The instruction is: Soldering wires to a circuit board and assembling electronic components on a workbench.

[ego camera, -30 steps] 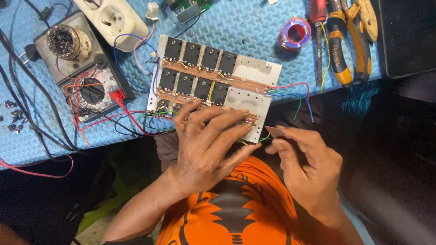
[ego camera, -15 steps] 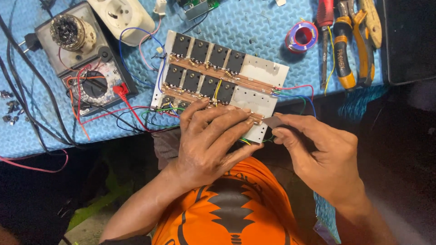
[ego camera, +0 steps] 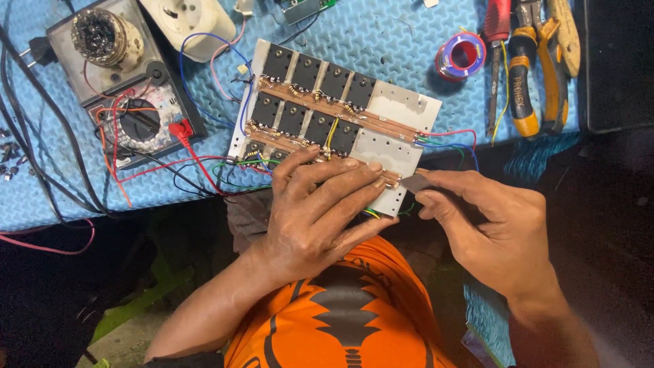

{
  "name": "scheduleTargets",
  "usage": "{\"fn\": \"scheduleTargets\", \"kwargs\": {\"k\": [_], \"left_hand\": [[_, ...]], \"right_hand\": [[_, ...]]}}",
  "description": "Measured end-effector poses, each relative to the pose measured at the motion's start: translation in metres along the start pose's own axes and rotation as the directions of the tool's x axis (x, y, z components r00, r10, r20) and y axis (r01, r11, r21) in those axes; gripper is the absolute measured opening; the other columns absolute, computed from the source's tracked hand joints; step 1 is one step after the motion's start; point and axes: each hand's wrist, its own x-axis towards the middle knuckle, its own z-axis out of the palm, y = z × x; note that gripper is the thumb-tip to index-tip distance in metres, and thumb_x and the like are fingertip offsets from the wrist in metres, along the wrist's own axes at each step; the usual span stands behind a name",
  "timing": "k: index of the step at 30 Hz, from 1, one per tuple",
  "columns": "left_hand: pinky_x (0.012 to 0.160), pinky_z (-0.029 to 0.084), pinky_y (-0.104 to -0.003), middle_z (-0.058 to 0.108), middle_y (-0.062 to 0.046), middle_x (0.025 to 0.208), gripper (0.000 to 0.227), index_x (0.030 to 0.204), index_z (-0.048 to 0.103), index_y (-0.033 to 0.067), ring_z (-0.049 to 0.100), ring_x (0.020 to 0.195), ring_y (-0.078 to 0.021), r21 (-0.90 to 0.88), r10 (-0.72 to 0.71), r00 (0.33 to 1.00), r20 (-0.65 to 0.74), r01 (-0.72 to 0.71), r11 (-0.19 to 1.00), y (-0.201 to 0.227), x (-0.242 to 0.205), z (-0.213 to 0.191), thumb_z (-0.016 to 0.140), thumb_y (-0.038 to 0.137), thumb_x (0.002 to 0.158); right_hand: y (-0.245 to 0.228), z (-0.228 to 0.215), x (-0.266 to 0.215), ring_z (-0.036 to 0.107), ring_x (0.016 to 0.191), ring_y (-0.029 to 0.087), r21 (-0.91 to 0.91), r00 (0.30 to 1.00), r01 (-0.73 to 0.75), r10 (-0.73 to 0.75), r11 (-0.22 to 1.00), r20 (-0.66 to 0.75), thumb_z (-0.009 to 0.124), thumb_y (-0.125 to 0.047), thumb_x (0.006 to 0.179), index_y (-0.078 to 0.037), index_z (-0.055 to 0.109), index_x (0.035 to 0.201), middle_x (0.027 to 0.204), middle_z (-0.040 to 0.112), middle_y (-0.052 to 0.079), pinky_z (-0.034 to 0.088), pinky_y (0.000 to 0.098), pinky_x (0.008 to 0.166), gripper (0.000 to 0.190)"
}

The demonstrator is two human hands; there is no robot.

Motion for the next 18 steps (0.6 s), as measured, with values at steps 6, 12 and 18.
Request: {"fn": "scheduleTargets", "kwargs": {"k": [6,12,18], "left_hand": [[0.109,0.04,-0.047,0.074,-0.004,0.122,0.035,0.113,0.078,0.0085,0.065,0.112,-0.0245,0.0,-0.005,1.0,-0.016,0.005,1.0,0.0,0.0009,0.0005,0.094,0.032,0.093],[0.109,0.04,-0.046,0.073,-0.003,0.123,0.034,0.113,0.078,0.0098,0.064,0.112,-0.0232,0.001,-0.012,1.0,-0.01,0.012,1.0,0.0006,0.0026,-0.0005,0.093,0.033,0.094],[0.108,0.036,-0.043,0.072,0.0,0.124,0.034,0.122,0.076,0.0124,0.06,0.11,-0.0221,0.04,-0.05,0.997,0.056,0.048,0.998,0.0052,0.0076,-0.0043,0.084,0.036,0.099]], "right_hand": [[0.0015,0.0004,-0.0007,0.075,0.066,0.013,0.022,1.0,-0.01,0.01,1.0,-0.003,0.073,-0.001,0.093,0.003,0.073,0.109,0.1,0.078,0.012,0.058,0.0216,0.067,0.016],[0.0011,-0.0015,0.0003,0.075,0.067,0.012,0.019,1.0,-0.015,0.015,1.0,0.012,0.072,-0.001,0.093,0.002,0.073,0.109,0.098,0.079,0.01,0.058,0.0211,0.068,0.017],[-0.0015,-0.0028,0.0024,0.074,0.065,0.011,0.029,1.0,-0.024,0.023,0.999,0.02,0.073,-0.001,0.092,0.003,0.073,0.11,0.091,0.078,0.01,0.058,0.0203,0.065,0.018]]}}
